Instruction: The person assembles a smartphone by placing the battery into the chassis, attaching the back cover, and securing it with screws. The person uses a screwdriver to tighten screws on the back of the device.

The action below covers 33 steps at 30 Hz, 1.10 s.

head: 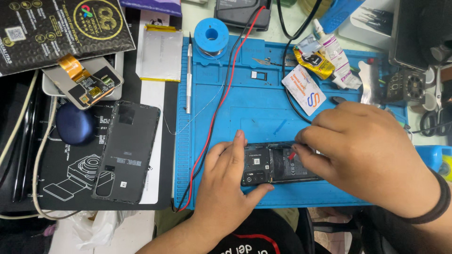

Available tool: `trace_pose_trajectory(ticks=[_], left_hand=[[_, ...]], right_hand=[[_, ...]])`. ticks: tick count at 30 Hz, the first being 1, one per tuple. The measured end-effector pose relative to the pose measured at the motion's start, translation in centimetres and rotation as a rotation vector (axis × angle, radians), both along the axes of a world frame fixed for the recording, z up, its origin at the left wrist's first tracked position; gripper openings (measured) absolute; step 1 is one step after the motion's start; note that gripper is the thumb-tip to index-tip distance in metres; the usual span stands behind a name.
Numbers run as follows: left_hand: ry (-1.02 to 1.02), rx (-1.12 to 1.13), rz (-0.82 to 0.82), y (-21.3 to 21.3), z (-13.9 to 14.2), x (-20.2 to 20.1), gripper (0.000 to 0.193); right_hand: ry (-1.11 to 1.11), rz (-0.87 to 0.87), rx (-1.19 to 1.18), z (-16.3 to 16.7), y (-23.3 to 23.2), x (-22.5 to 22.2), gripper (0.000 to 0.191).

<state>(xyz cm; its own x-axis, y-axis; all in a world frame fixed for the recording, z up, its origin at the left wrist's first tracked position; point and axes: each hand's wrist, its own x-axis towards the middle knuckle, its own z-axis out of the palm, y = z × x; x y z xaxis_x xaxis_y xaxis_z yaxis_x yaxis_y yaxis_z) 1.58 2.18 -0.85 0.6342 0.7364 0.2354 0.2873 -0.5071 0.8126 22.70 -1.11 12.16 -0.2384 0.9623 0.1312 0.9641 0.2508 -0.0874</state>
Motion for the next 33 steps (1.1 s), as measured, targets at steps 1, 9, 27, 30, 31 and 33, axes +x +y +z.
trace_pose_trajectory(ticks=[1, 9, 27, 30, 31, 33], left_hand=[[0.001, 0.0, 0.001, 0.0, 0.0, 0.0, 0.112], [-0.002, 0.032, -0.003, -0.1, -0.3, 0.1, 0.113], [-0.02, 0.047, -0.014, 0.0, -0.3, -0.2, 0.114], [-0.008, 0.045, -0.01, 0.2, -0.4, -0.2, 0.114], [0.002, 0.045, -0.005, 0.1, -0.4, -0.2, 0.114], [0.0, 0.042, -0.01, 0.1, -0.4, -0.2, 0.113]], right_hand=[[-0.003, 0.01, -0.003, 0.0, 0.0, -0.1, 0.018], [0.0, 0.118, -0.143, 0.2, 0.9, -0.2, 0.028], [-0.297, 0.095, -0.287, 0.9, 2.4, -0.5, 0.019], [-0.247, 0.127, -0.302, 1.0, 2.5, -0.8, 0.016], [-0.333, 0.043, -0.419, 0.9, 2.4, -1.0, 0.023], [-0.368, 0.001, -0.491, 0.7, 2.4, -1.0, 0.022]])
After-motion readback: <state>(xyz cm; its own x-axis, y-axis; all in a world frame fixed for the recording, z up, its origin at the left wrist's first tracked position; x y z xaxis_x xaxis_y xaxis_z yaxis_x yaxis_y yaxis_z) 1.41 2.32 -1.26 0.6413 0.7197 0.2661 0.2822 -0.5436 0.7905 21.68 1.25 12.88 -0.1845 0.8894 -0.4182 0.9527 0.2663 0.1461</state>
